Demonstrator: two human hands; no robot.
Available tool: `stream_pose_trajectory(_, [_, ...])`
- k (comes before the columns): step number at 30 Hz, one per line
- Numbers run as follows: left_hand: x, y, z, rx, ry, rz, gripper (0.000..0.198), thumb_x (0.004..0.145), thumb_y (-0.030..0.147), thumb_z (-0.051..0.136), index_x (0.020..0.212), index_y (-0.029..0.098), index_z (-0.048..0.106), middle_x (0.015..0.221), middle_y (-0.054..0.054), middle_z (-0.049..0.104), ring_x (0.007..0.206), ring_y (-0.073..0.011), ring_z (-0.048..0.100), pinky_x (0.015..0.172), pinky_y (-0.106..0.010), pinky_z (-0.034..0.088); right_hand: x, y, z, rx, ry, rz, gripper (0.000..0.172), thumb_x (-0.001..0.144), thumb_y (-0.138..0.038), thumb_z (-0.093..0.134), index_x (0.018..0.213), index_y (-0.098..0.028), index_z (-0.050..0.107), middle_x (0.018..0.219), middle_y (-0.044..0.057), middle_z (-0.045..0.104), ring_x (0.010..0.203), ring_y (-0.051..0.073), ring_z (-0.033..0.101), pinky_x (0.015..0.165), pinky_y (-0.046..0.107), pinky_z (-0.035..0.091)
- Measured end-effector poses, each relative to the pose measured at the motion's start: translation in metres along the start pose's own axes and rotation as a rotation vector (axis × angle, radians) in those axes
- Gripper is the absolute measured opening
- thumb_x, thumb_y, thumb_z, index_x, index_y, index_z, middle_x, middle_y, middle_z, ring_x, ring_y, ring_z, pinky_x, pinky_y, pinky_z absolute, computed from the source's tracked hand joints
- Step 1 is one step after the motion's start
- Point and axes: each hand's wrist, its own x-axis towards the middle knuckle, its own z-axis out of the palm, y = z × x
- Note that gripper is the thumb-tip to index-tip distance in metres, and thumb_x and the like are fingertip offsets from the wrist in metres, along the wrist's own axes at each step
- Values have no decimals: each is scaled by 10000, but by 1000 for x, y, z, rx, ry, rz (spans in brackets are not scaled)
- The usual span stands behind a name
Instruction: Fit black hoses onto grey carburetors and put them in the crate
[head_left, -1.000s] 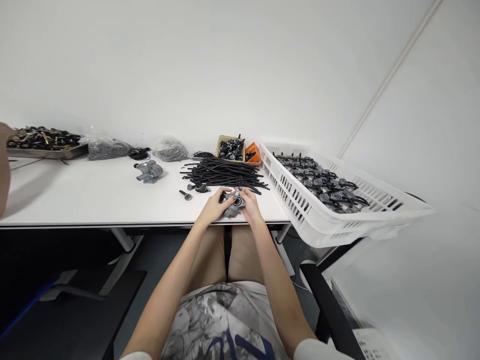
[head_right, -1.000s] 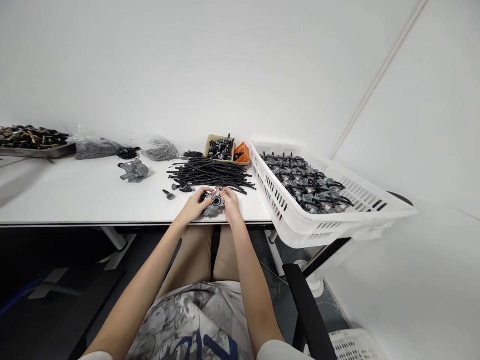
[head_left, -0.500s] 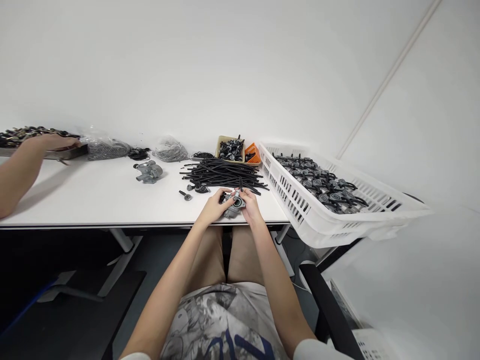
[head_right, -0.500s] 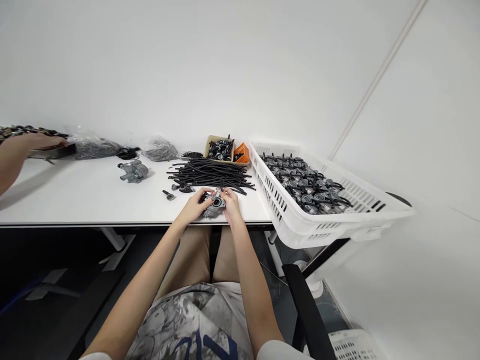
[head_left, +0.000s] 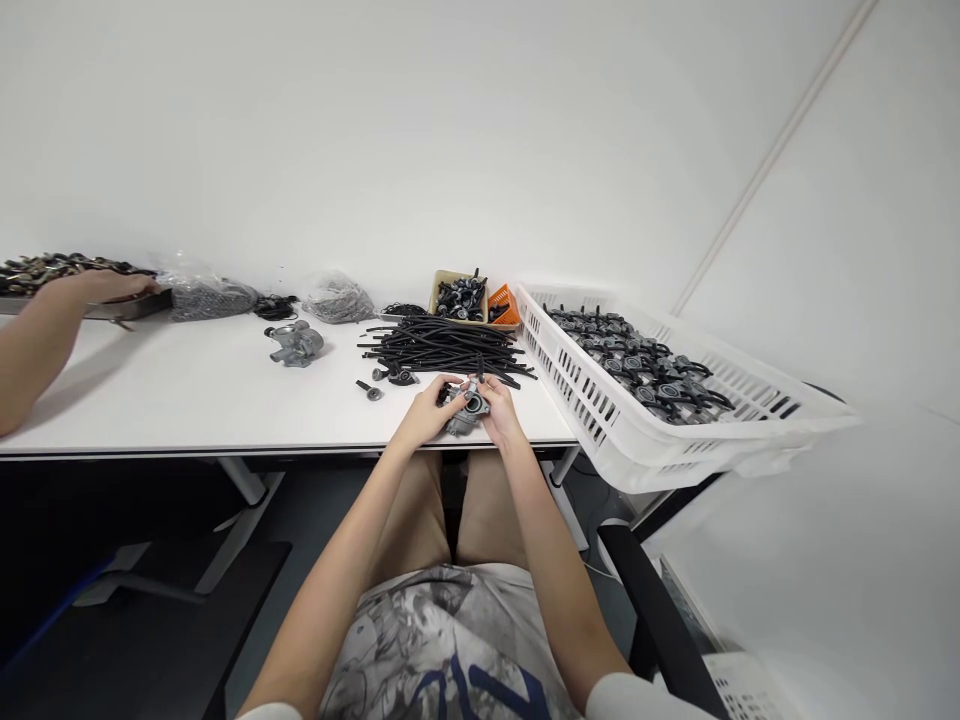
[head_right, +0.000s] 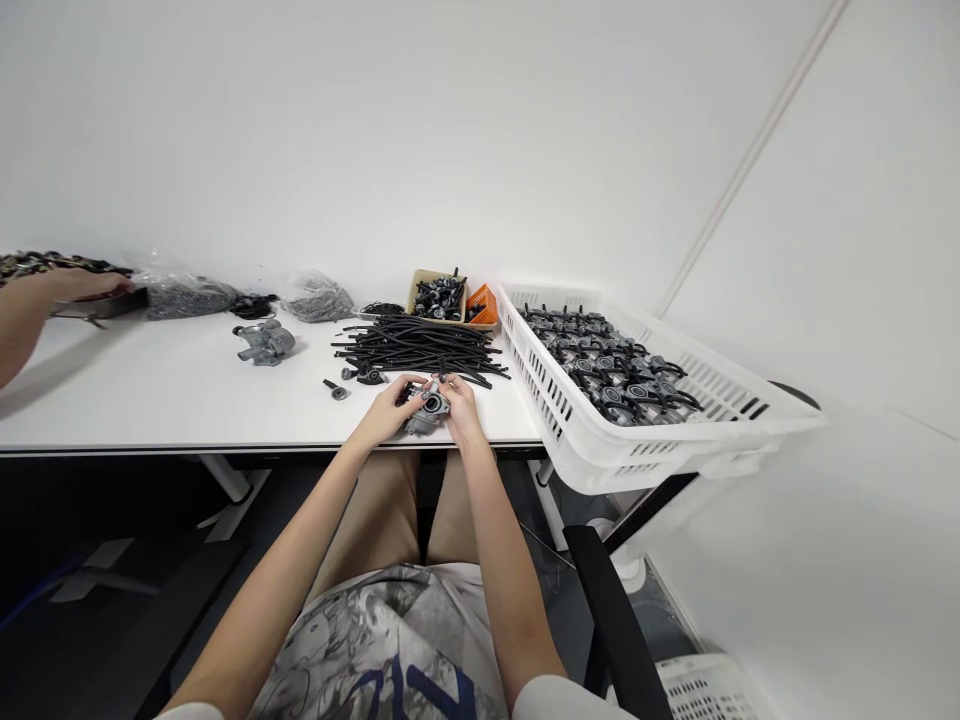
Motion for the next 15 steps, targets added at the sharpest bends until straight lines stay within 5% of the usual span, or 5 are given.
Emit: stream_pose_trajectory(15, [1,-2,0,13,10,-19,432,829,510,601,1152,223,621,1042,-46,710,889,-216,627,843,-337,470,0,-2,0,63,21,29,188,724,-332,679,655,-223,542,709,5,725,688,168,643,624,261,492])
